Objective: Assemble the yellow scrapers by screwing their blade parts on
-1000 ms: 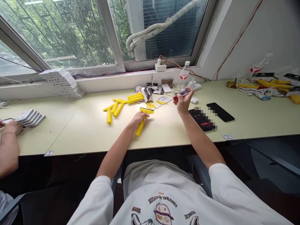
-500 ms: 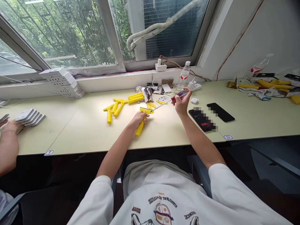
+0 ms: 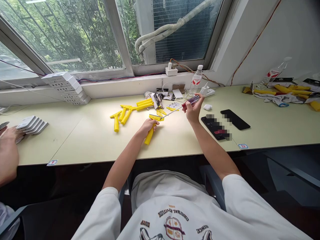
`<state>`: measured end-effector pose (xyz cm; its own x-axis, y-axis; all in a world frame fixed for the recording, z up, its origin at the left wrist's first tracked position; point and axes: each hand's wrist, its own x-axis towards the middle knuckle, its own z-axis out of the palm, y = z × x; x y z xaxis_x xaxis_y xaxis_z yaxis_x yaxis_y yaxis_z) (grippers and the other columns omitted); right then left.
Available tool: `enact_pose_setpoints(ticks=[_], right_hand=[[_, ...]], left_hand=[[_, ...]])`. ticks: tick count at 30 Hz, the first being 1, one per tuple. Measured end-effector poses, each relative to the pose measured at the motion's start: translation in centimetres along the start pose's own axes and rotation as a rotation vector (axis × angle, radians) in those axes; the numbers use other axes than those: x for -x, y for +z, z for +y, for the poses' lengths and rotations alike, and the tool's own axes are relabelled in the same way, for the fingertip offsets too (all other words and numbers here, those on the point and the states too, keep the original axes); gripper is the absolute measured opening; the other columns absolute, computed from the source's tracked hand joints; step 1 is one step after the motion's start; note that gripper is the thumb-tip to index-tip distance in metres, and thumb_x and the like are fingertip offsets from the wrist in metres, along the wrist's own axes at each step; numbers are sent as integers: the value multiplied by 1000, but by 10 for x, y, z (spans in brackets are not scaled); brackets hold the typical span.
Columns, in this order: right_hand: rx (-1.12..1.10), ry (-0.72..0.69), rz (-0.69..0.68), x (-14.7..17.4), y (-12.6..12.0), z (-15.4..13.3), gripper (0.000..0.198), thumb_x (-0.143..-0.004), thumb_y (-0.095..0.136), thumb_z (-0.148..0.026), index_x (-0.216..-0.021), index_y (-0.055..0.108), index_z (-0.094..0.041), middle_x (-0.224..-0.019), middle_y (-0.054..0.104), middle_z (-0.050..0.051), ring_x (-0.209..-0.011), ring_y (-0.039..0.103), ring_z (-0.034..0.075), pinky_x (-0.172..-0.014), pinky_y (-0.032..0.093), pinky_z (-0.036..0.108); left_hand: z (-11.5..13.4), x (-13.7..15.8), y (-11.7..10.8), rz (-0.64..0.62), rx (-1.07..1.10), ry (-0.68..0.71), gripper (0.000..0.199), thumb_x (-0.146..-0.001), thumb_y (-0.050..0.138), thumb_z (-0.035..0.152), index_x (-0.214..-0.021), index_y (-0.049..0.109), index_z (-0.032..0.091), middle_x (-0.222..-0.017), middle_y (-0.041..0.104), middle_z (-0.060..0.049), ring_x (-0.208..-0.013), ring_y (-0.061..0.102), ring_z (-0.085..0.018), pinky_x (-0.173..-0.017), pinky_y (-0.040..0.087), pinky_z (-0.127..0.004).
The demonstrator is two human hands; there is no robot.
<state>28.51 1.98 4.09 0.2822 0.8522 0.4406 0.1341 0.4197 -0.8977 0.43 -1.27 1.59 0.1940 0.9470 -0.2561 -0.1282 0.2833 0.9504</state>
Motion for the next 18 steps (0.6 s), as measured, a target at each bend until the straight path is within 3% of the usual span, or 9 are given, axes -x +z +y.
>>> enact_pose_setpoints(ticks=[4, 8, 13, 18], right_hand=[[-90, -81, 16, -2, 2, 10, 69, -98, 68, -65, -150, 33, -36, -99, 69, 5, -67, 66, 23, -58, 54, 38], [-196, -206, 34, -5, 4, 20, 60, -98, 71, -57, -143, 37, -37, -100, 69, 1, -63, 61, 18, -53, 53, 33], [-265, -295, 20, -7, 4, 26, 52, -98, 73, -45, -138, 39, -38, -96, 69, -3, -63, 61, 17, -49, 55, 30], [-292, -358, 15, -8, 5, 24, 51, -98, 75, -45, -135, 40, -38, -93, 67, -5, -62, 62, 16, -46, 56, 28]], left_hand=[[0, 0, 0, 36, 20, -45, 25, -88, 86, 14, -98, 63, 18, -83, 72, -4, -54, 56, -9, -53, 46, -26], [0, -2, -2, 36, 67, -65, 23, -88, 82, 10, -98, 63, 17, -85, 73, -5, -52, 55, -9, -52, 46, -25], [-3, -7, -8, -24, 139, -67, 18, -87, 76, 9, -96, 63, 17, -89, 73, -6, -52, 53, -7, -50, 46, -24], [-9, -14, -16, -75, 160, -53, 14, -87, 75, 10, -96, 65, 15, -91, 72, -7, -52, 52, -8, -48, 46, -25]])
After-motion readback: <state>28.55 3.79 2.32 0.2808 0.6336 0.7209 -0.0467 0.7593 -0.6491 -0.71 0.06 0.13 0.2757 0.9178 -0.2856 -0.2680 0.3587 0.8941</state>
